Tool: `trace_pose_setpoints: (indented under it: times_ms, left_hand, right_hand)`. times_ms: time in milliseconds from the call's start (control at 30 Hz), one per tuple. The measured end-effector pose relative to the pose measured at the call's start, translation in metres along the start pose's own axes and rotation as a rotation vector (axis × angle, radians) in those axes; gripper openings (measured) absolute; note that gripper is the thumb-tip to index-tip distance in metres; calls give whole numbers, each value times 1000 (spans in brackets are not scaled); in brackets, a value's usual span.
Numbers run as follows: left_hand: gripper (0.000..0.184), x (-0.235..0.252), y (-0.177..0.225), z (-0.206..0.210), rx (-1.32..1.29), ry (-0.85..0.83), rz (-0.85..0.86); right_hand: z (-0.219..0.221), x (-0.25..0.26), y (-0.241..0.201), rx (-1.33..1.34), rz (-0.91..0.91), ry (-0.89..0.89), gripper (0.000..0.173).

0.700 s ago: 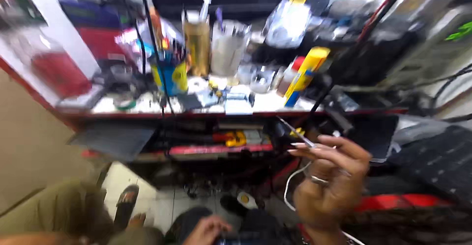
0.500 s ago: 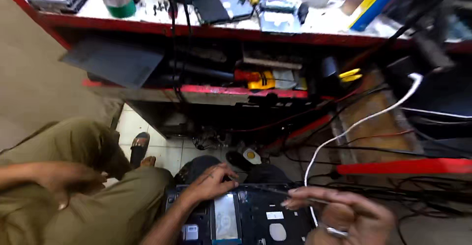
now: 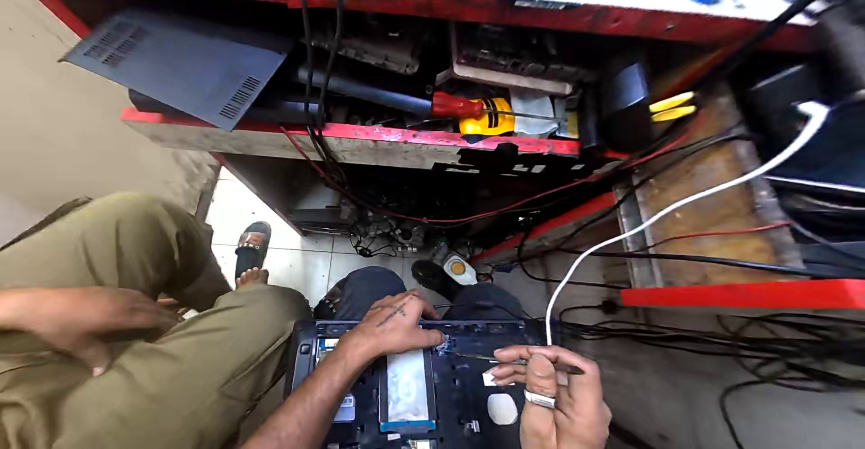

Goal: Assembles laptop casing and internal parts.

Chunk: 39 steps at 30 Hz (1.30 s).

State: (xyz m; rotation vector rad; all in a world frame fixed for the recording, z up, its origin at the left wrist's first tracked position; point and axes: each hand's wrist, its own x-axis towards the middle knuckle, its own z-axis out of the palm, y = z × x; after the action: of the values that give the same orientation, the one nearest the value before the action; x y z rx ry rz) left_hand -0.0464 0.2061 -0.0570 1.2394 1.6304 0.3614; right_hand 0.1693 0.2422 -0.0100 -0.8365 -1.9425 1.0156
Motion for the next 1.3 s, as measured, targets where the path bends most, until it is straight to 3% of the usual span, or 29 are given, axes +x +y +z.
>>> trace_pose_setpoints:
  times_ms: [233,800,1300]
  left_hand:
    - [35,0,0,1,24,8,-8]
    - [34,0,-3,2,31,15,13]
    - [32,0,-6,3,-5,21,32]
  right_hand:
    - [-1,1,12,-258,71,-255,29]
    - [6,-14,14,-216,-40,-272,19]
    - [3,-31,20,-107,-79,-245,21]
